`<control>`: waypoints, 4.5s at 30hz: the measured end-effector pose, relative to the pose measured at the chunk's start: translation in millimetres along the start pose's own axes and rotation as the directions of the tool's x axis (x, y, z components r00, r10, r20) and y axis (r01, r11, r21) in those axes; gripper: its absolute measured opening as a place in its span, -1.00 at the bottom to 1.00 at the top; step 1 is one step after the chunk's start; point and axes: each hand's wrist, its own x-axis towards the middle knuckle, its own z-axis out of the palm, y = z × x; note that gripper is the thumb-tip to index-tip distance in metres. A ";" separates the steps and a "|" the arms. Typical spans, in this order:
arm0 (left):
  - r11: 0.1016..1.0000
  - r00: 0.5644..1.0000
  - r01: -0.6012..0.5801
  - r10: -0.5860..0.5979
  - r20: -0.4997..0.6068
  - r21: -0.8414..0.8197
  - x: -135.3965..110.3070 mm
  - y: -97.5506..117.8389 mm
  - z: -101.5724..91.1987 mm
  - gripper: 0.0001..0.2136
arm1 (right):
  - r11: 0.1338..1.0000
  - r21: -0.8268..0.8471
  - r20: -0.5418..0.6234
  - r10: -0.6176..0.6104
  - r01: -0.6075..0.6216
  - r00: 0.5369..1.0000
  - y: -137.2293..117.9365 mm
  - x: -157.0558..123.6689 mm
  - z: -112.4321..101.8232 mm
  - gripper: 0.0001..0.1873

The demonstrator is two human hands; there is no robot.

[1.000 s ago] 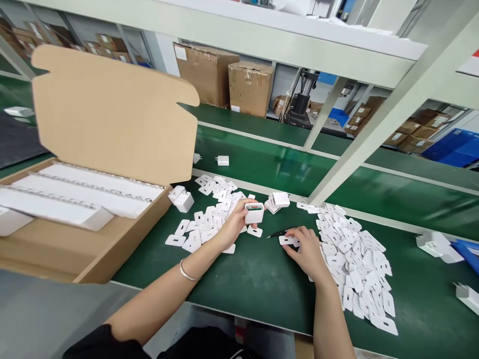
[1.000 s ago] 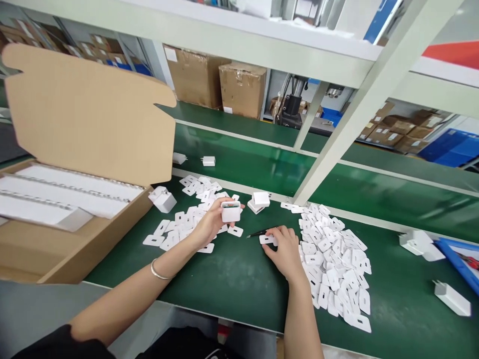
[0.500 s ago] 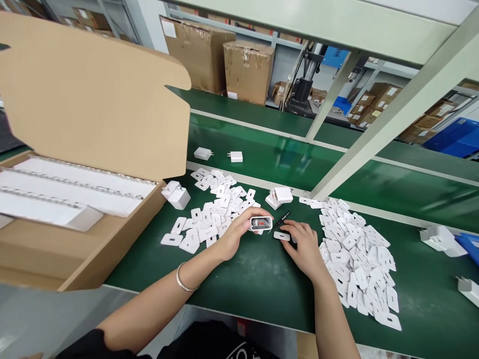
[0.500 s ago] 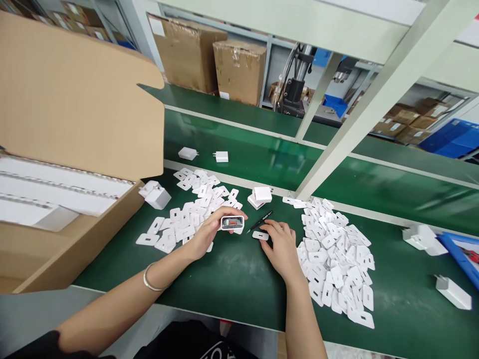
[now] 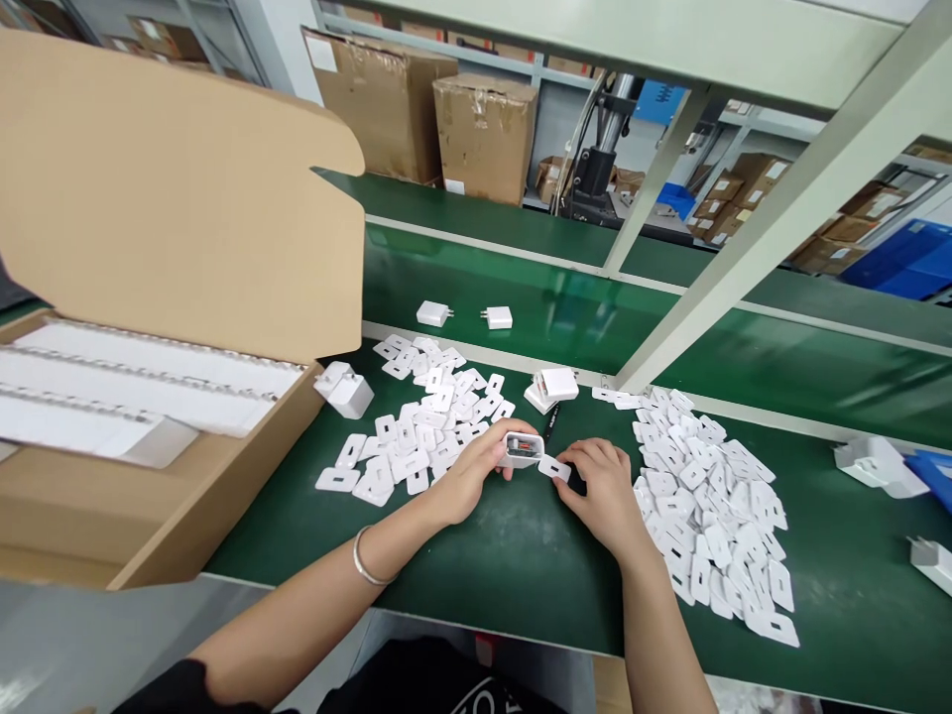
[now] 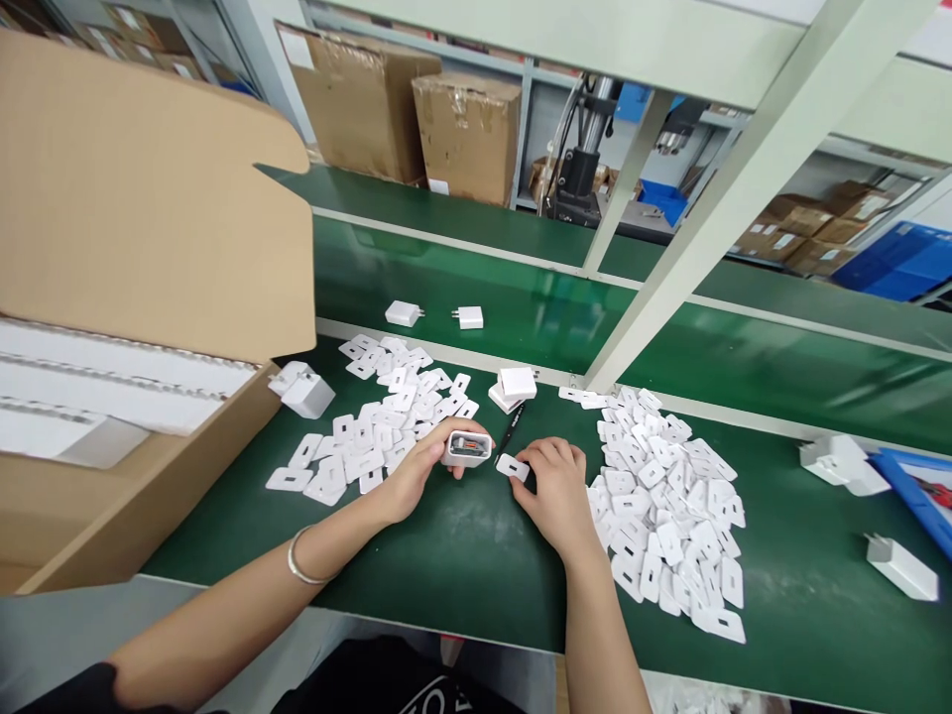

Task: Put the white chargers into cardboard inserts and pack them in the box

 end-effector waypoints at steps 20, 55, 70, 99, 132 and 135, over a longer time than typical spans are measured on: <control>0.978 0.991 0.120 -0.127 0.030 0.171 0.5 -0.3 15.2 -0.75 | 0.965 0.104 -0.332 -0.196 0.242 0.923 -37.0 0.7 2.0 -0.76; 0.953 0.969 0.194 -0.222 0.105 0.231 14.5 -2.8 33.9 -0.75 | 0.952 -0.277 0.325 0.219 -0.128 0.920 69.2 271.3 -48.5 -0.46; 0.943 0.959 0.231 -0.262 0.109 0.240 15.0 -1.9 32.9 -0.72 | 0.962 -0.182 0.101 0.226 -0.205 0.969 26.5 154.3 -86.2 -0.52; 0.957 0.959 0.229 -0.253 0.126 0.179 11.9 -12.5 30.8 -0.66 | 0.838 -0.448 -0.193 0.250 -0.312 0.949 42.7 37.2 -45.6 -0.29; 0.995 0.997 -0.025 0.018 0.072 0.092 11.4 -18.7 12.9 -0.59 | 0.574 0.786 0.110 0.235 -0.230 0.966 -33.3 14.3 18.4 -0.49; 0.991 0.994 -0.099 0.093 0.063 0.086 11.0 -21.8 11.8 -0.61 | 0.601 0.774 0.092 0.202 -0.197 0.975 -33.2 10.7 16.6 -0.48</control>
